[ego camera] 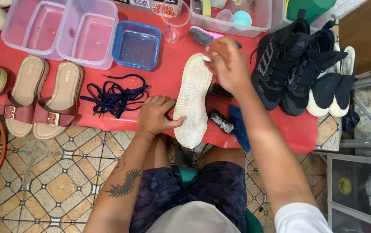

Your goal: Cleaning the white soles of a sneaker with a brush and then applying polish to the upper of a blue leather shoe.

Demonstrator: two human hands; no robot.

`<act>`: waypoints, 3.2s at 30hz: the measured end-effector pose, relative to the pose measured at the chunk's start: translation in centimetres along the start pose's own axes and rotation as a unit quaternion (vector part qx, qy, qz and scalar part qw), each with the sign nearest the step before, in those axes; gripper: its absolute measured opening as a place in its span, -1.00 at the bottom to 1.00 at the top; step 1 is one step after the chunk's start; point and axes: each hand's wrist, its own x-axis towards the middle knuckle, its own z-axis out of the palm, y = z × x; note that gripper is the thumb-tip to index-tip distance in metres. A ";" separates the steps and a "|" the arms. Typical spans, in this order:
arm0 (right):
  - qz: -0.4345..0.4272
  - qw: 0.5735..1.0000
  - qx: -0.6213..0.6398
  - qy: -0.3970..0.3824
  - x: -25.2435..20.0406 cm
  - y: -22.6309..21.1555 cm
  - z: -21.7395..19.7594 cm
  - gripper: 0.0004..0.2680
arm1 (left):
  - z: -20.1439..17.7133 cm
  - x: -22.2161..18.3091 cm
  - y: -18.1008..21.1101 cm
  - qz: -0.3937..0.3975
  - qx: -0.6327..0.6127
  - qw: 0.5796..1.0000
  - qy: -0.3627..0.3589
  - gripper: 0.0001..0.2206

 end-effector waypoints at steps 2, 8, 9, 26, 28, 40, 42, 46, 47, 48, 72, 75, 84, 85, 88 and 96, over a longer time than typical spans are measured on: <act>-0.015 0.999 -0.040 -0.030 0.3 1.2 1.0 -0.84 | 0.0 0.0 0.1 0.002 0.000 1.000 -0.001 -0.53; -0.206 0.948 -0.236 -0.049 -1.4 7.1 5.0 -0.84 | 1.1 -0.1 -0.3 -0.022 -0.038 0.997 0.067 -0.53; -0.215 0.943 -0.247 -0.058 -2.3 7.4 5.7 -0.85 | 1.2 -0.2 -0.2 -0.019 -0.035 0.997 0.070 -0.52; -0.001 0.977 -0.145 -0.155 -11.9 -0.5 5.6 -0.82 | 2.0 -0.9 -0.9 -0.006 -0.024 0.998 0.054 -0.51; 0.098 0.975 -0.114 -0.163 -11.4 0.0 5.2 -0.81 | 1.7 -0.8 -0.7 -0.003 -0.019 0.998 0.054 -0.51; -0.163 0.963 -0.202 0.070 -1.0 5.0 6.0 -0.74 | 0.8 -0.2 0.3 -0.039 -0.027 0.999 0.023 -0.53; -0.216 0.924 -0.316 -0.017 -0.2 10.0 7.9 -0.74 | 1.2 -0.3 -0.2 -0.025 -0.038 0.998 0.045 -0.53; -0.215 0.930 -0.296 -0.047 -4.0 4.6 7.8 -0.73 | 1.7 -0.7 -0.9 -0.021 -0.046 0.997 0.051 -0.52; -0.242 0.928 -0.280 -0.044 -5.2 3.0 7.6 -0.77 | 2.2 -1.0 -1.2 -0.014 -0.033 0.998 0.054 -0.53; -0.270 0.925 -0.263 -0.041 -6.4 1.4 7.4 -0.81 | 2.7 -1.3 -1.4 -0.007 -0.021 0.998 0.056 -0.53; -0.209 0.930 -0.299 0.039 -8.7 4.2 7.7 -0.80 | 1.8 -0.7 -0.6 -0.005 -0.016 0.998 0.054 -0.51; -0.202 0.944 -0.260 0.035 -10.6 4.8 7.9 -0.77 | 1.4 -0.4 -0.3 -0.005 -0.015 0.998 0.054 -0.52; -0.128 0.950 -0.282 -0.032 -17.3 1.3 7.6 -0.75 | 0.9 -0.2 0.0 -0.015 -0.025 0.999 0.036 -0.53; -0.127 0.950 -0.282 -0.031 -18.2 1.5 8.0 -0.75 | 1.1 -0.3 -0.1 -0.014 -0.025 0.999 0.035 -0.53; -0.105 0.951 -0.290 -0.035 -20.5 1.2 8.5 -0.71 | 1.4 -0.4 -0.4 -0.007 -0.016 0.999 0.043 -0.52; 0.094 0.979 -0.021 0.177 -19.6 -1.1 5.6 -0.83 | 1.2 -0.4 0.0 -0.031 -0.022 0.999 0.034 -0.53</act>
